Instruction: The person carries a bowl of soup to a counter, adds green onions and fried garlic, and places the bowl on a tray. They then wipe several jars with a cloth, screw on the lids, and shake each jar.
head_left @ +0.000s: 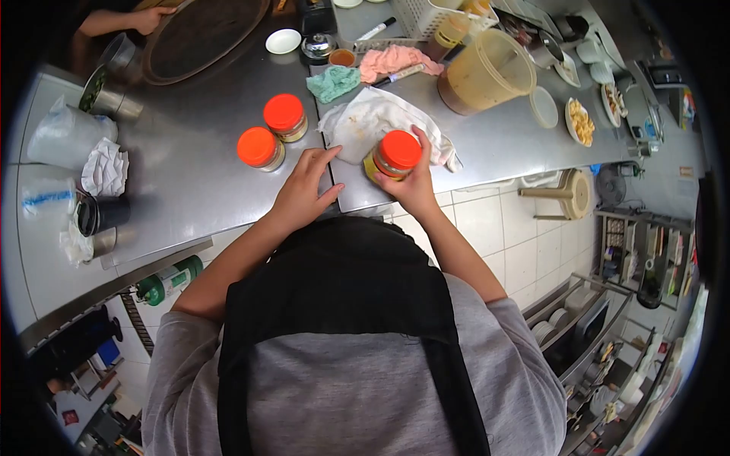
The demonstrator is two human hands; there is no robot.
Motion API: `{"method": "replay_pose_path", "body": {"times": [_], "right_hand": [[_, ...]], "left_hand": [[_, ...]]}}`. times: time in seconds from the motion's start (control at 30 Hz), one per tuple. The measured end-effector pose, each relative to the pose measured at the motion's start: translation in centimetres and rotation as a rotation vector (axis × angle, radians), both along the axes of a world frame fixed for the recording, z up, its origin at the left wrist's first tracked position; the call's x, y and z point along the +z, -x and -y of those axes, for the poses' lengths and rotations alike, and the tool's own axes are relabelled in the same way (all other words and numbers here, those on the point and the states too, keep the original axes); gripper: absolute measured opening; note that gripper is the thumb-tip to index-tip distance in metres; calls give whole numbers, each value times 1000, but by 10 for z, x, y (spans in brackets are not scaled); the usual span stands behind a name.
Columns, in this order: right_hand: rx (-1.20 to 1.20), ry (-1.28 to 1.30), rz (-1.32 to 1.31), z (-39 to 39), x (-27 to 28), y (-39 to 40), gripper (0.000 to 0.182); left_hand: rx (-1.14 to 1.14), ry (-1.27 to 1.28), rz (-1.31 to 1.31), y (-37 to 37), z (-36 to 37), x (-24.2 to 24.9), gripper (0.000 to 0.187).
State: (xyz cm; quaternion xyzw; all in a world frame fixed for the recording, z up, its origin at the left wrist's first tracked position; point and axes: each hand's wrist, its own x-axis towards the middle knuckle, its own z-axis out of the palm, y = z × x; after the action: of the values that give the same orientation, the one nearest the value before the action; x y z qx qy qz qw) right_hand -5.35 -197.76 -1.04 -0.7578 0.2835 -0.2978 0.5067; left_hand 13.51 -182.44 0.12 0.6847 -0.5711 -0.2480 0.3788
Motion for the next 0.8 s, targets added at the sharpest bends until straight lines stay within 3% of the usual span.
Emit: {"method": "replay_pose_path", "body": {"times": [0.03,0.1,0.13,0.23,0.37,0.43,0.5,0.57,0.63,0.7,0.73,0.77,0.8], "right_hand": [[17,11,-8,-1,14,2,104],[22,-341,147,-9,50,9,100],[29,-332,199,-11,57,11,91],[48,-223,365,5,54,16,84],[-127,-940,503,41,75,3,51],[-63,-993,423,11,96,7,51],[27,-1122,542,9,111,12,55],[-176,-1482,840,46,97,9,55],[-85,-1407,892,47,88,9,56],[112,-1156,483,8,106,5,55],[108,-707,389,-1,105,2,55],[102,-712,387,6,103,1,55],[9,-1092,611,24,101,-1,55]], "left_hand": [[17,11,-8,-3,1,1,67],[60,-5,-65,-4,3,-1,65],[71,1,-75,-6,4,-4,65],[55,56,-1,-12,15,-15,62],[23,174,139,-11,29,-41,59],[36,209,188,-16,37,-47,58],[27,154,176,-10,32,-47,56],[28,132,142,-6,32,-44,55],[28,147,243,-8,33,-42,55],[28,150,218,-11,35,-45,56],[26,141,227,-11,35,-43,56],[18,129,232,-9,33,-43,56],[21,123,253,-8,33,-43,56]]}}
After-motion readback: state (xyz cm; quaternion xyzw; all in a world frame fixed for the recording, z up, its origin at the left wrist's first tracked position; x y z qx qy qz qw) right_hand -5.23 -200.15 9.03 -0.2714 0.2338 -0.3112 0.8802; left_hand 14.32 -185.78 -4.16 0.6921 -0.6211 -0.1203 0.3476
